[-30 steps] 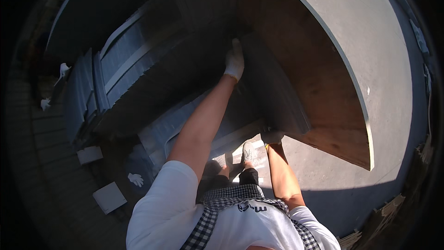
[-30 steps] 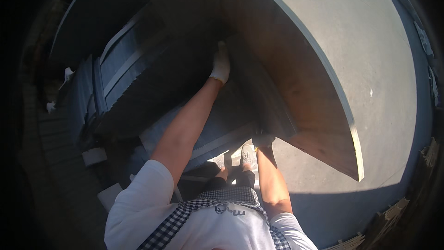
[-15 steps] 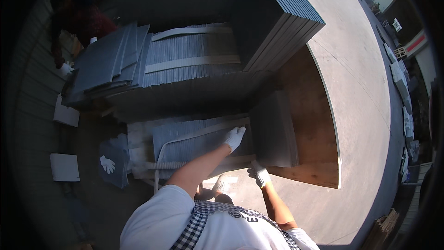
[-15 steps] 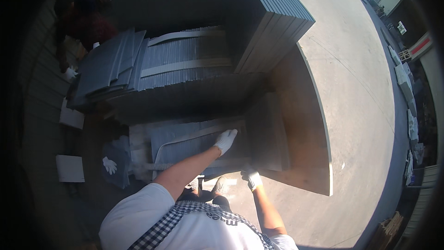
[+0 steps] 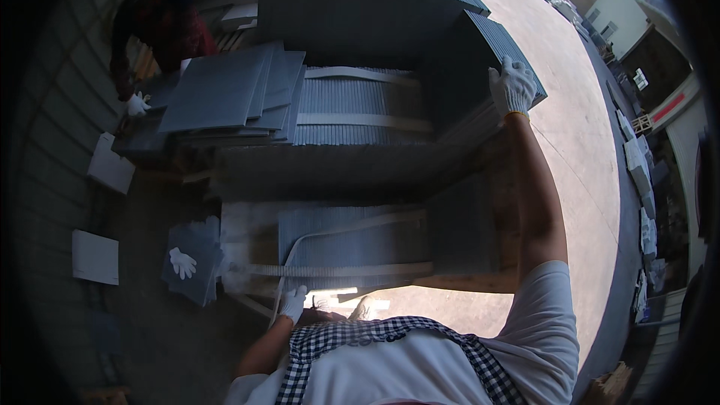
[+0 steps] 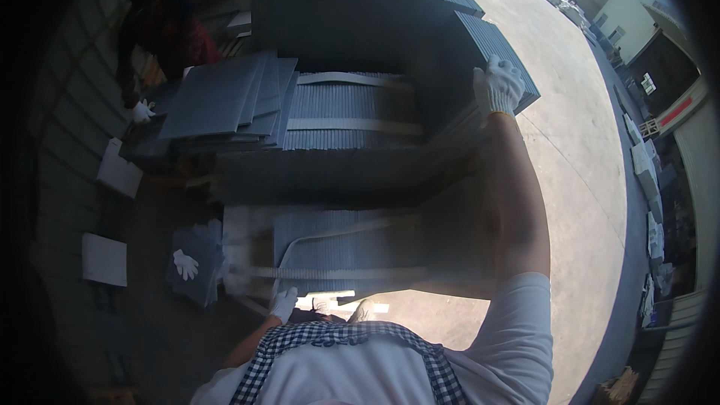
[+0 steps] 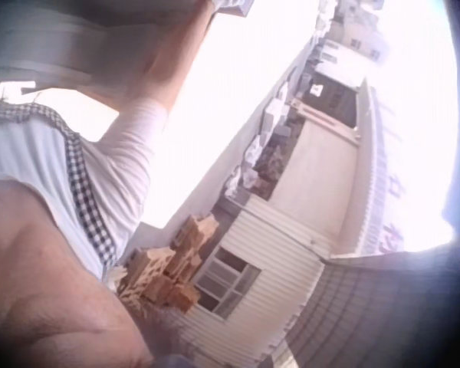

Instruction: The person repeatedly picks up gray rectangular sheets from a stack and places them into a wooden crate lined with corrugated material. The person handles the sheets one at a time, aligning them within the crate. A coworker is visible nearby handling similar sheets.

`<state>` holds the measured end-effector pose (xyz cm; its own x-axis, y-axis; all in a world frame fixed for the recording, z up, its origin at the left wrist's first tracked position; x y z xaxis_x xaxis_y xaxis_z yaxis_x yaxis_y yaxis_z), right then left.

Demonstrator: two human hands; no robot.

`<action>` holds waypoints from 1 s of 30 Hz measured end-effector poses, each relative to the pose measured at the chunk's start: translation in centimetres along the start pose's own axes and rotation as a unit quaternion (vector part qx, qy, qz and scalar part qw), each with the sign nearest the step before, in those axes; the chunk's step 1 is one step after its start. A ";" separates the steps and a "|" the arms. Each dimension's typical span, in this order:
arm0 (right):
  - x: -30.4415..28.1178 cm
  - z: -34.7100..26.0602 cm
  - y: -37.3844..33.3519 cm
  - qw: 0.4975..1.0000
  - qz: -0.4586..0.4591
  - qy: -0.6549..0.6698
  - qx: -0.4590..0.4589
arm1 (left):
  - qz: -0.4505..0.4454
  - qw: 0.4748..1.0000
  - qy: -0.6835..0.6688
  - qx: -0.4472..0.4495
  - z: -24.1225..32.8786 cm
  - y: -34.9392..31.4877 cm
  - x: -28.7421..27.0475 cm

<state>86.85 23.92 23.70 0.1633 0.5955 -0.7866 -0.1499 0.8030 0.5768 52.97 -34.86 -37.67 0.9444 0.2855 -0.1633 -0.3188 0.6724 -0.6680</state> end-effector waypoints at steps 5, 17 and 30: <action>1.6 -1.7 0.5 0.997 -0.040 -0.058 0.016 | 0.027 0.986 -0.118 -0.118 -4.7 -1.2 -4.0; 2.2 -1.7 1.4 0.993 -0.095 -0.075 -0.009 | -0.024 0.982 -0.147 -0.120 -2.4 0.6 -4.3; 2.6 -3.4 3.7 0.981 -0.187 -0.032 -0.028 | -0.011 0.975 -0.155 -0.158 -2.6 -2.0 -2.4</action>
<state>83.42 28.41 23.05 0.2783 0.2613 -0.9243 -0.1205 0.9642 0.2363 51.56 -38.65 -37.80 0.8655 0.4985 0.0489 -0.2111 0.4515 -0.8669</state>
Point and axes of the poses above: each hand's wrist, its own y-axis towards the middle knuckle, its own x-axis out of the palm, z = x × y, the point moved 10 cm from there along y, towards the middle knuckle, and after that the axes turned 3 degrees about -z, right-handed, at the moved point
